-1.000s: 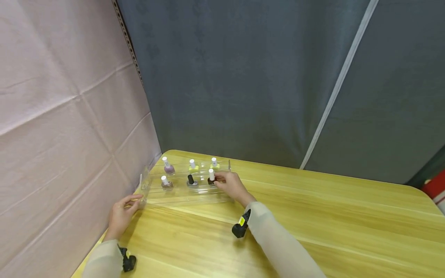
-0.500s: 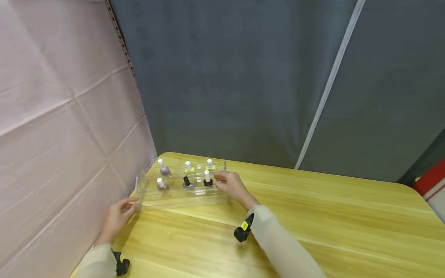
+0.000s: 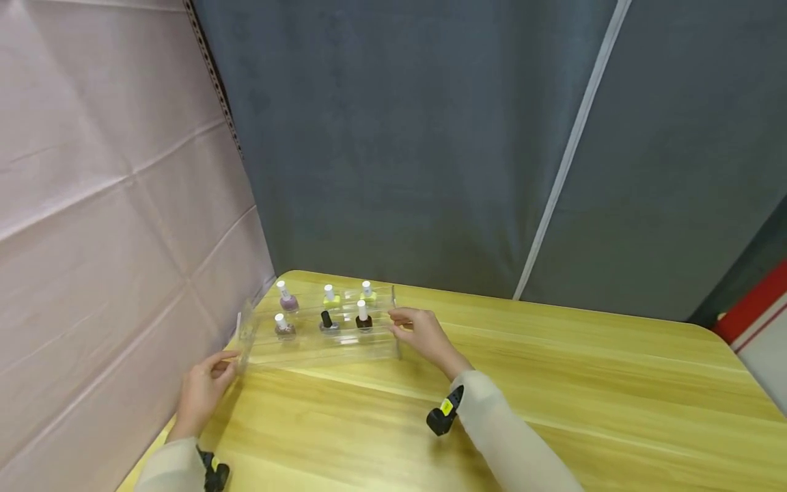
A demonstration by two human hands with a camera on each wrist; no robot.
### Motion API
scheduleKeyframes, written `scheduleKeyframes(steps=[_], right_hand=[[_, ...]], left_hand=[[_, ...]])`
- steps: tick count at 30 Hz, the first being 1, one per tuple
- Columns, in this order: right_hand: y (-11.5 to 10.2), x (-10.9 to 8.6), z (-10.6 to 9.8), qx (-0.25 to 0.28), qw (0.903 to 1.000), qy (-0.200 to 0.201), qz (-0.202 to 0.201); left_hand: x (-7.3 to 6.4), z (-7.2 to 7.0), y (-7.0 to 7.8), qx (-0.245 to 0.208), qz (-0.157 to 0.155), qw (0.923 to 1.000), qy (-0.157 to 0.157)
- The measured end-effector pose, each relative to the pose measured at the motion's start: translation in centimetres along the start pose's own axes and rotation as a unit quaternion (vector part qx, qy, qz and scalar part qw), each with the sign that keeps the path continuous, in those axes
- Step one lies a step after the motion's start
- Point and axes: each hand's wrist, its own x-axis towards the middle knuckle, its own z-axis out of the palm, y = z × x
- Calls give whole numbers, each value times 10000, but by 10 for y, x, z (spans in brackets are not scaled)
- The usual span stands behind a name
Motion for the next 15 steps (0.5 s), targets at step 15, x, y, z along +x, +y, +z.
scheduleKeyframes(steps=[15], right_hand=[[10, -34, -30, -277, 9987, 331, 271]], left_hand=[[-5, 5, 22, 153, 155, 9971, 725]])
